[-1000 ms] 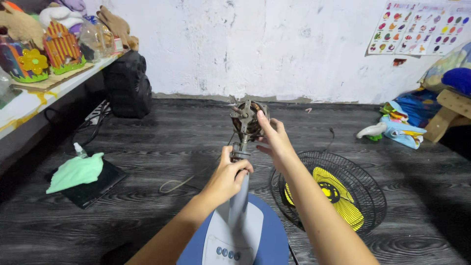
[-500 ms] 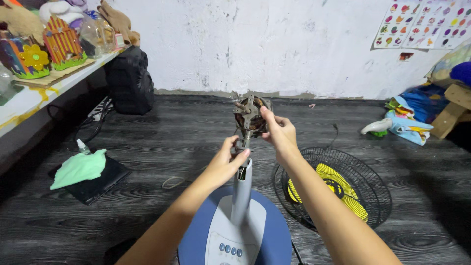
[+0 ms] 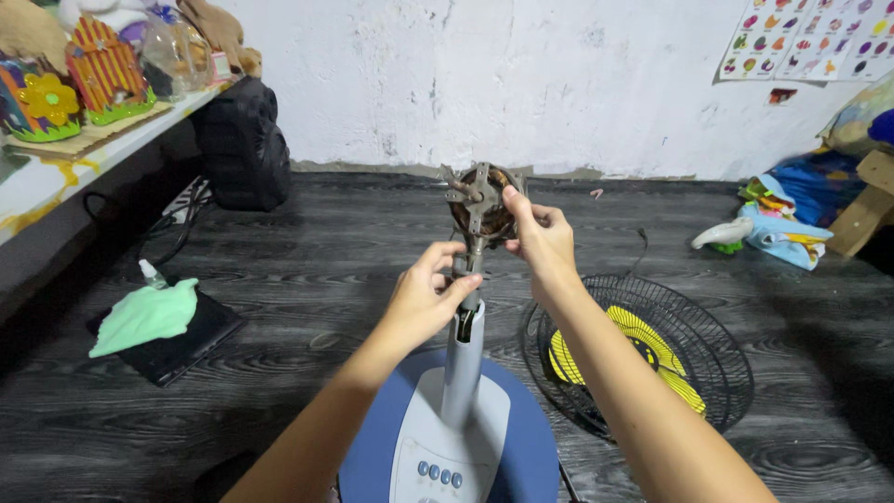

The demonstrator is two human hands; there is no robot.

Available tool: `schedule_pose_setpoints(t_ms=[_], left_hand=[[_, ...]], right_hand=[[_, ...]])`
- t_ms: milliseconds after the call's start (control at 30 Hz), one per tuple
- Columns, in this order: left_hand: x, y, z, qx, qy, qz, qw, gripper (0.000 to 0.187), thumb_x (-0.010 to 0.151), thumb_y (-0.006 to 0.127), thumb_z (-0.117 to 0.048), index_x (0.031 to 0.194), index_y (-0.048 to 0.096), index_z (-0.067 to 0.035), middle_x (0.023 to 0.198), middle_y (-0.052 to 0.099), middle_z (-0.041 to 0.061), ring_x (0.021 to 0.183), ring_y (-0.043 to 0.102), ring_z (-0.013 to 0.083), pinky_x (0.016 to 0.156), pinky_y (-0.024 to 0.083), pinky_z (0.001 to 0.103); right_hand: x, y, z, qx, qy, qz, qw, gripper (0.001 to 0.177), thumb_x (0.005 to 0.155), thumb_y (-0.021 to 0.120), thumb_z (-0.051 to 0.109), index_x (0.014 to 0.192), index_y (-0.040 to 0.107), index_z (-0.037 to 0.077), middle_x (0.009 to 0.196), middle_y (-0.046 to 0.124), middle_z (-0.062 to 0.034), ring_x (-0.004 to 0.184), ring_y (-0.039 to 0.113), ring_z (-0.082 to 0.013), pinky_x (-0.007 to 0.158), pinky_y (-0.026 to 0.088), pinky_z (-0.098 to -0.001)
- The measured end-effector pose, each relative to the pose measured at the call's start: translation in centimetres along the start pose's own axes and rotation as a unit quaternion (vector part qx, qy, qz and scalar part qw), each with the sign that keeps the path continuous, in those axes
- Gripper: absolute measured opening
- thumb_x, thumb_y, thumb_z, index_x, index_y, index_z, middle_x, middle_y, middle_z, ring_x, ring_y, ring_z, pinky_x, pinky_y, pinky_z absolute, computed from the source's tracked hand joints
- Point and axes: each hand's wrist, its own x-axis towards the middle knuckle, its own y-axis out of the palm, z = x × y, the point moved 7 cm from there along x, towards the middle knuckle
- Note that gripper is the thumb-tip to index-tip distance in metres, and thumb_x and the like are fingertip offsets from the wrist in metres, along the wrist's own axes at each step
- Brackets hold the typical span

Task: The person uses a screwdriver to loosen and remove screws from the motor housing of a standing fan. They then detach the motor assembly from the fan stand and rotate it to inspect the internal components.

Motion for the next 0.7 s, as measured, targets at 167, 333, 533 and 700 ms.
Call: schedule_pose_setpoints(t_ms=[167, 333, 533, 700], left_hand=[[-0.1, -0.9, -1.6, -0.018, 0.023, 0.015, 0.999, 0.059, 0.088, 0.075, -0.012, 0.139, 0.046, -0.003, 0.108, 0.073, 0.012, 0.089, 0.073, 0.0147, 0.071, 0.06, 0.029], [-0.9, -1.7, -2.8, 0.01, -0.016, 0.023, 1.0, 0.068, 0.087, 0.076, -0.012, 0.145, 0.039, -0.008, 0.112, 0.073, 0.013, 0.09, 0.073, 0.0163, 0.072, 0.058, 0.03], [-1.5, -2.1, -2.9, 0.012, -0.022, 0.017, 1.0, 0.074, 0.086, 0.076, -0.012, 0.148, 0.035, -0.012, 0.117, 0.072, 0.012, 0.091, 0.072, 0.0167, 0.076, 0.059, 0.032], [-1.6, -2.0, -2.8, 0.02, -0.023, 0.003, 1.0, 0.077, 0.085, 0.077, -0.013, 0.149, 0.034, -0.013, 0.117, 0.068, 0.015, 0.089, 0.072, 0.0178, 0.073, 0.058, 0.032]], right_hand=[[-0.3, 0.4, 1.1, 0.026, -0.04, -0.004, 0.999, 0.08, 0.075, 0.079, 0.058, 0.118, 0.057, -0.006, 0.102, 0.066, -0.011, 0.082, 0.063, -0.0115, 0.064, 0.055, -0.0266], [-1.5, 0.8, 2.3, 0.024, -0.078, 0.004, 0.997, 0.079, 0.076, 0.078, 0.056, 0.118, 0.054, -0.005, 0.101, 0.066, -0.0098, 0.085, 0.065, -0.012, 0.066, 0.056, -0.0268], [-2.3, 1.3, 2.8, 0.013, -0.106, 0.009, 0.994, 0.079, 0.076, 0.08, 0.056, 0.119, 0.055, -0.006, 0.098, 0.065, -0.0119, 0.081, 0.062, -0.0129, 0.066, 0.054, -0.0276], [-1.8, 1.2, 2.4, 0.021, -0.104, 0.026, 0.994, 0.082, 0.074, 0.08, 0.057, 0.121, 0.054, -0.005, 0.099, 0.065, -0.0093, 0.083, 0.063, -0.0119, 0.067, 0.055, -0.0272]])
